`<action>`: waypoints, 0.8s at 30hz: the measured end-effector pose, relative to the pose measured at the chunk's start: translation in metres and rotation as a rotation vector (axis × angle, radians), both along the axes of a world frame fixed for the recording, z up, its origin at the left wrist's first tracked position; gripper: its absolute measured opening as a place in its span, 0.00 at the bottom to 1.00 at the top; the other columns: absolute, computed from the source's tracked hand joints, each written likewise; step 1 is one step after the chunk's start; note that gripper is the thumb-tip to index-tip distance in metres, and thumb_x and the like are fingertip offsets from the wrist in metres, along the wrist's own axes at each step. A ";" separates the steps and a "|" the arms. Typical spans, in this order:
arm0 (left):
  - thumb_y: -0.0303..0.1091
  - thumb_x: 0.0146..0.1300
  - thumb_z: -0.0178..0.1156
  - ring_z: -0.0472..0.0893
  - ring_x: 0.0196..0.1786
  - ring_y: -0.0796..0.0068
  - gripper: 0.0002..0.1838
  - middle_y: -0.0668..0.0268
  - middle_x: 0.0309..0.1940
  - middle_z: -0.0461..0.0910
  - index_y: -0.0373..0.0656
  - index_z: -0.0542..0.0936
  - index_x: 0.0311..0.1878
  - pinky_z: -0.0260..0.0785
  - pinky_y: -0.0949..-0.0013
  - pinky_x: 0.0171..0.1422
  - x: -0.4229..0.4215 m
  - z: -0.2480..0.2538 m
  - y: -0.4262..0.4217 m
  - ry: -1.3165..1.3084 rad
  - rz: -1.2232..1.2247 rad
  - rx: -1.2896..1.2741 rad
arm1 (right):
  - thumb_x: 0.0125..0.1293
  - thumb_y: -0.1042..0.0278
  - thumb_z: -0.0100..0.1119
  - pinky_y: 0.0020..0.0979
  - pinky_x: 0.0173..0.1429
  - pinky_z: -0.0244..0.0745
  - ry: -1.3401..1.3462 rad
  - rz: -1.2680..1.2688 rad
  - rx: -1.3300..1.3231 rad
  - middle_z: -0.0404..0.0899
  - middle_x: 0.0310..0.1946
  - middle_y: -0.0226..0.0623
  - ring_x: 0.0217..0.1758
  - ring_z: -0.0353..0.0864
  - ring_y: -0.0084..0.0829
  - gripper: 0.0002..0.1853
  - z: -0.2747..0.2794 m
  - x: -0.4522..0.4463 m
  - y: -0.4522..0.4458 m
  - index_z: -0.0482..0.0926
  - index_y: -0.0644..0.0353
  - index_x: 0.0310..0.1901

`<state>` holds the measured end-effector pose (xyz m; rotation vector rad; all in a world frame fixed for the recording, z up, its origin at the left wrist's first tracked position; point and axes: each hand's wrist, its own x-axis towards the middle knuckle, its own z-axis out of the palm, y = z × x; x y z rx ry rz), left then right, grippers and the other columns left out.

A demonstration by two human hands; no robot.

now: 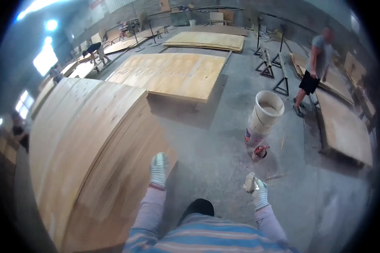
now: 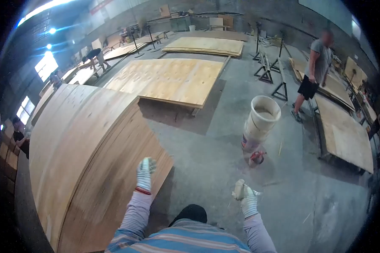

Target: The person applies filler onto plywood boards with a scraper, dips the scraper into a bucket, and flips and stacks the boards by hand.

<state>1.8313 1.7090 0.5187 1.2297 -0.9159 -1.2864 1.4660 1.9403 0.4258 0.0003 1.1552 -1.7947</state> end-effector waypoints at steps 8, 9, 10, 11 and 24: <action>0.66 0.65 0.52 0.81 0.39 0.70 0.35 0.60 0.46 0.82 0.39 0.77 0.55 0.71 0.69 0.39 0.040 0.001 -0.248 -0.181 0.382 0.043 | 0.69 0.64 0.55 0.45 0.35 0.80 0.070 -0.101 0.010 0.79 0.38 0.37 0.36 0.81 0.36 0.11 0.010 -0.138 -0.207 0.77 0.61 0.47; 0.68 0.64 0.50 0.81 0.39 0.69 0.39 0.58 0.47 0.81 0.38 0.75 0.58 0.70 0.70 0.39 0.030 0.018 -0.252 -0.176 0.393 0.070 | 0.69 0.65 0.55 0.45 0.35 0.80 0.148 -0.174 0.023 0.79 0.38 0.38 0.35 0.81 0.37 0.11 0.027 -0.152 -0.227 0.77 0.63 0.46; 0.71 0.63 0.49 0.80 0.38 0.69 0.43 0.57 0.48 0.81 0.37 0.74 0.61 0.70 0.70 0.39 0.018 0.039 -0.262 -0.168 0.409 0.085 | 0.69 0.66 0.56 0.45 0.36 0.79 0.227 -0.242 0.023 0.80 0.38 0.39 0.34 0.81 0.38 0.11 0.039 -0.173 -0.252 0.77 0.65 0.45; 0.76 0.61 0.44 0.79 0.45 0.71 0.48 0.59 0.52 0.80 0.37 0.71 0.64 0.68 0.71 0.44 0.029 0.032 -0.284 -0.138 0.403 0.134 | 0.69 0.66 0.56 0.44 0.35 0.79 0.199 -0.252 -0.002 0.80 0.39 0.40 0.34 0.81 0.37 0.11 0.036 -0.203 -0.278 0.78 0.64 0.46; 0.54 0.68 0.56 0.77 0.21 0.80 0.19 0.74 0.26 0.82 0.47 0.80 0.37 0.67 0.78 0.20 0.068 0.105 -0.269 -0.025 0.636 0.432 | 0.69 0.67 0.50 0.41 0.59 0.73 1.358 0.283 0.659 0.80 0.52 0.46 0.54 0.79 0.41 0.15 -0.156 -0.477 -0.467 0.79 0.56 0.54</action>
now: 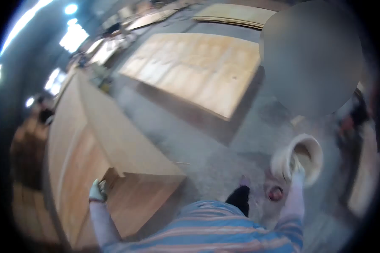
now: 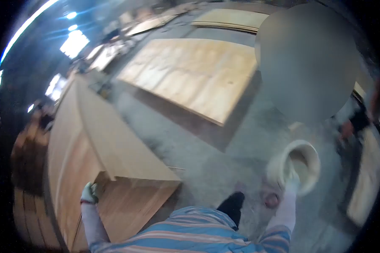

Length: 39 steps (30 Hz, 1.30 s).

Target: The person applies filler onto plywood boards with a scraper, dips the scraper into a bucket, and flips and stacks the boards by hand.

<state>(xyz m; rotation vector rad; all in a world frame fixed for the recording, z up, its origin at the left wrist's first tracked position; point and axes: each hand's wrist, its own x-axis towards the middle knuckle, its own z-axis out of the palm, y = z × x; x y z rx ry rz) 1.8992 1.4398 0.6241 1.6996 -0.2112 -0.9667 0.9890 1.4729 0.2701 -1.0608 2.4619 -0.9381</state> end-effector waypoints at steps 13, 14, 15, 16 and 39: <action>0.50 0.69 0.55 0.68 0.12 0.87 0.15 0.75 0.16 0.74 0.51 0.74 0.31 0.56 0.82 0.11 -0.044 0.024 0.008 0.366 0.480 0.000 | 0.73 0.51 0.43 0.37 0.52 0.73 0.014 -0.081 0.048 0.82 0.42 0.43 0.48 0.80 0.40 0.24 -0.056 0.033 -0.169 0.79 0.65 0.51; 0.51 0.69 0.56 0.67 0.12 0.87 0.15 0.75 0.16 0.73 0.52 0.74 0.31 0.55 0.82 0.12 -0.056 0.029 0.006 0.318 0.552 -0.057 | 0.73 0.53 0.44 0.35 0.52 0.73 -0.070 -0.006 -0.066 0.82 0.42 0.42 0.48 0.80 0.37 0.23 -0.043 0.061 -0.204 0.79 0.64 0.51; 0.51 0.68 0.57 0.66 0.12 0.87 0.16 0.76 0.16 0.73 0.53 0.74 0.30 0.54 0.82 0.12 -0.071 0.029 -0.002 0.266 0.622 -0.113 | 0.73 0.54 0.45 0.34 0.52 0.73 -0.260 0.122 -0.164 0.82 0.41 0.40 0.47 0.80 0.35 0.22 -0.036 0.098 -0.244 0.78 0.64 0.52; 0.52 0.68 0.58 0.65 0.11 0.88 0.16 0.77 0.15 0.72 0.54 0.74 0.29 0.54 0.82 0.12 -0.088 0.030 -0.016 0.214 0.688 -0.172 | 0.73 0.55 0.45 0.32 0.52 0.73 -0.522 0.257 -0.228 0.82 0.40 0.38 0.47 0.81 0.33 0.21 -0.017 0.148 -0.287 0.78 0.63 0.52; 0.39 0.68 0.55 0.76 0.56 0.59 0.17 0.57 0.53 0.79 0.41 0.75 0.56 0.66 0.52 0.60 -0.008 0.051 -0.033 -1.269 0.519 0.567 | 0.68 0.62 0.59 0.32 0.55 0.77 -1.395 1.358 0.604 0.82 0.49 0.37 0.49 0.82 0.30 0.19 0.415 0.612 -0.560 0.77 0.66 0.54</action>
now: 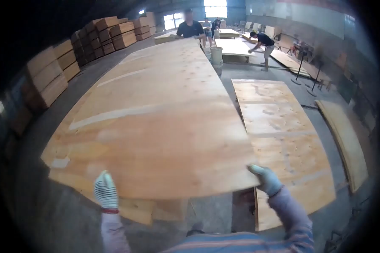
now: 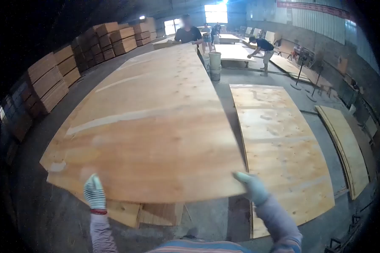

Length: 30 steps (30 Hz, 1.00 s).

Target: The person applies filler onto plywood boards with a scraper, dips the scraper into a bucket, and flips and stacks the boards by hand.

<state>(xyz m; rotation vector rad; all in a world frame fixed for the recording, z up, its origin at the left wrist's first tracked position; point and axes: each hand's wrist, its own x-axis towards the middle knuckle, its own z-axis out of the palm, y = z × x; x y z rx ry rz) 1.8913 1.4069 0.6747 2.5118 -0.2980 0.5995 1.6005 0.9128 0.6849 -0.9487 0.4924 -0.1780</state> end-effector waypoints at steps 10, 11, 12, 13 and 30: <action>0.50 0.65 0.57 0.59 0.73 0.51 0.37 0.50 0.73 0.58 0.44 0.60 0.73 0.52 0.50 0.75 0.056 -0.016 0.066 0.145 0.132 0.251 | 0.75 0.55 0.47 0.29 0.34 0.70 0.658 -0.659 -0.962 0.76 0.25 0.28 0.29 0.71 0.20 0.22 -0.091 -0.107 -0.026 0.78 0.66 0.33; 0.50 0.65 0.58 0.60 0.73 0.52 0.37 0.50 0.72 0.59 0.43 0.61 0.73 0.54 0.53 0.74 0.050 0.000 0.057 0.003 0.244 -0.081 | 0.76 0.55 0.46 0.29 0.36 0.71 0.621 -0.731 -0.972 0.76 0.26 0.29 0.31 0.72 0.21 0.22 -0.111 -0.098 -0.011 0.78 0.67 0.34; 0.50 0.64 0.59 0.61 0.72 0.52 0.37 0.50 0.71 0.60 0.43 0.61 0.72 0.57 0.55 0.73 0.042 0.010 0.050 -0.137 0.341 -0.421 | 0.76 0.55 0.44 0.30 0.37 0.72 0.586 -0.810 -0.982 0.77 0.27 0.31 0.32 0.73 0.22 0.22 -0.130 -0.088 0.015 0.79 0.67 0.35; 0.50 0.65 0.59 0.61 0.73 0.52 0.37 0.50 0.71 0.60 0.42 0.61 0.72 0.56 0.55 0.73 0.038 0.019 0.046 -0.256 0.361 -0.505 | 0.77 0.56 0.43 0.30 0.39 0.73 0.563 -0.893 -0.983 0.78 0.27 0.32 0.34 0.74 0.23 0.23 -0.146 -0.083 0.039 0.79 0.68 0.36; 0.51 0.67 0.56 0.53 0.76 0.51 0.40 0.47 0.74 0.52 0.39 0.55 0.74 0.48 0.52 0.77 -0.154 0.213 -0.236 -0.797 -0.800 -0.167 | 0.69 0.28 0.24 0.44 0.70 0.59 0.635 -0.239 -0.037 0.76 0.56 0.60 0.64 0.71 0.56 0.47 -0.370 -0.050 0.174 0.78 0.69 0.55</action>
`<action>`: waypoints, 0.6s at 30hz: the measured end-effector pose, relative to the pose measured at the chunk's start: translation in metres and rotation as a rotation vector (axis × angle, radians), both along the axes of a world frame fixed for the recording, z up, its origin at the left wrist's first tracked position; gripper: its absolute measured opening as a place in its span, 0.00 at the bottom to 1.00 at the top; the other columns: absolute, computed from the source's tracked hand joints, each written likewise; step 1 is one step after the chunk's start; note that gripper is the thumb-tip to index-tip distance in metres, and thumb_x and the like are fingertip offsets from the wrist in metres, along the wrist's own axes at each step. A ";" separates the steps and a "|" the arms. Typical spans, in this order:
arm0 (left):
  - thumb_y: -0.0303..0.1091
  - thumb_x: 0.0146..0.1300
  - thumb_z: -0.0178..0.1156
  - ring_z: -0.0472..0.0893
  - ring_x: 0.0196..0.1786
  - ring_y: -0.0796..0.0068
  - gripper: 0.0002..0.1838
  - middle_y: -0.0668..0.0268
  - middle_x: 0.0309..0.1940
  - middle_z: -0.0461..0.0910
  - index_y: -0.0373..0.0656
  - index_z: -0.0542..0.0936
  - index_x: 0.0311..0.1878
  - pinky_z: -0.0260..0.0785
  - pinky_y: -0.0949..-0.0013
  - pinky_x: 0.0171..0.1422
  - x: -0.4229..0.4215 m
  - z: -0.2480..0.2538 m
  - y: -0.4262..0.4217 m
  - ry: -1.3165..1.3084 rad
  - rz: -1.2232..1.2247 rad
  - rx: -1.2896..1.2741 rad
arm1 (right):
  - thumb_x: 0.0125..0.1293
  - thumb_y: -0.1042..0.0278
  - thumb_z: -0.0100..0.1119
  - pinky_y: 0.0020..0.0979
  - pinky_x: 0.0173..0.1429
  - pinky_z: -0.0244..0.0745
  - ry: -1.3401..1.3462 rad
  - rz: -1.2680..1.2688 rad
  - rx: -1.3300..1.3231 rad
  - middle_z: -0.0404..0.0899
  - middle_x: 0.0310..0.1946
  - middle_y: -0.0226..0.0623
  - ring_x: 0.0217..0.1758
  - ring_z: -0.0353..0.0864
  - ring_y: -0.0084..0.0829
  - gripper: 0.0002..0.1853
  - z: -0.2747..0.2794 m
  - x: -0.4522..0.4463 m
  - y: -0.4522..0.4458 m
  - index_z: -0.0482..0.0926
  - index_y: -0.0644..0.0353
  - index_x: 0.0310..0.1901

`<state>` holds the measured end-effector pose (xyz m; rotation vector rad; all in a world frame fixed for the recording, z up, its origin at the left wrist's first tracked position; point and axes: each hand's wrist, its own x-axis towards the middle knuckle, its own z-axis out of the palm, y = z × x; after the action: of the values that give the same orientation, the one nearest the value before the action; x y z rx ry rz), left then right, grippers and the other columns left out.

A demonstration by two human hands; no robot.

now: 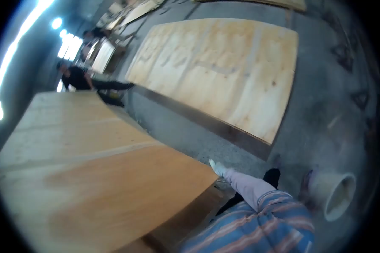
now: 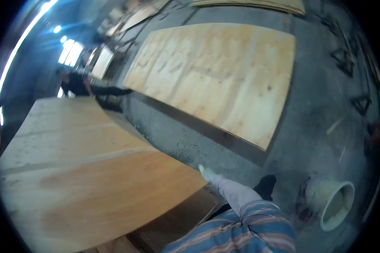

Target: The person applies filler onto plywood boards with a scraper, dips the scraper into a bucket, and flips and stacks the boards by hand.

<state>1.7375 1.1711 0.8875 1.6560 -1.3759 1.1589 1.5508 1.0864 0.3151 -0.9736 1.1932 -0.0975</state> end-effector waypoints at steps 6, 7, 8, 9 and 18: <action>0.52 0.68 0.55 0.50 0.77 0.51 0.41 0.46 0.75 0.49 0.38 0.53 0.75 0.45 0.51 0.78 -0.191 0.008 -0.149 -0.155 -0.510 0.086 | 0.67 0.24 0.22 0.46 0.70 0.58 -0.011 -0.242 0.087 0.80 0.52 0.57 0.62 0.74 0.52 0.49 -0.044 -0.114 0.003 0.80 0.66 0.55; 0.52 0.68 0.55 0.50 0.77 0.51 0.41 0.46 0.75 0.48 0.37 0.52 0.75 0.44 0.51 0.78 -0.194 0.005 -0.178 -0.169 -0.595 0.088 | 0.66 0.24 0.24 0.45 0.69 0.60 -0.077 -0.288 0.182 0.81 0.50 0.54 0.59 0.75 0.49 0.49 -0.046 -0.099 0.001 0.81 0.65 0.53; 0.52 0.68 0.54 0.49 0.77 0.51 0.41 0.46 0.75 0.48 0.37 0.52 0.75 0.44 0.51 0.78 -0.215 0.002 -0.201 -0.187 -0.677 0.093 | 0.65 0.23 0.26 0.45 0.67 0.61 -0.155 -0.332 0.283 0.82 0.48 0.52 0.56 0.76 0.46 0.48 -0.044 -0.102 0.007 0.83 0.64 0.51; 0.52 0.68 0.54 0.49 0.78 0.51 0.41 0.46 0.75 0.48 0.37 0.52 0.75 0.43 0.51 0.78 -0.245 -0.007 -0.225 -0.199 -0.759 0.106 | 0.65 0.22 0.28 0.44 0.65 0.63 -0.231 -0.386 0.388 0.83 0.46 0.49 0.53 0.77 0.43 0.48 -0.043 -0.121 0.013 0.84 0.63 0.48; 0.52 0.70 0.52 0.43 0.79 0.50 0.43 0.44 0.77 0.41 0.35 0.47 0.76 0.36 0.49 0.80 -0.351 -0.346 -0.339 -0.057 -1.114 0.613 | 0.67 0.27 0.32 0.38 0.37 0.70 -0.619 -0.846 0.706 0.84 0.40 0.49 0.30 0.78 0.33 0.40 -0.084 -0.223 0.008 0.82 0.60 0.45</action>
<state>1.3863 0.8318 0.5418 0.8520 -2.3588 0.1218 1.3276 1.0940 0.2310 0.2250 0.8723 -0.5629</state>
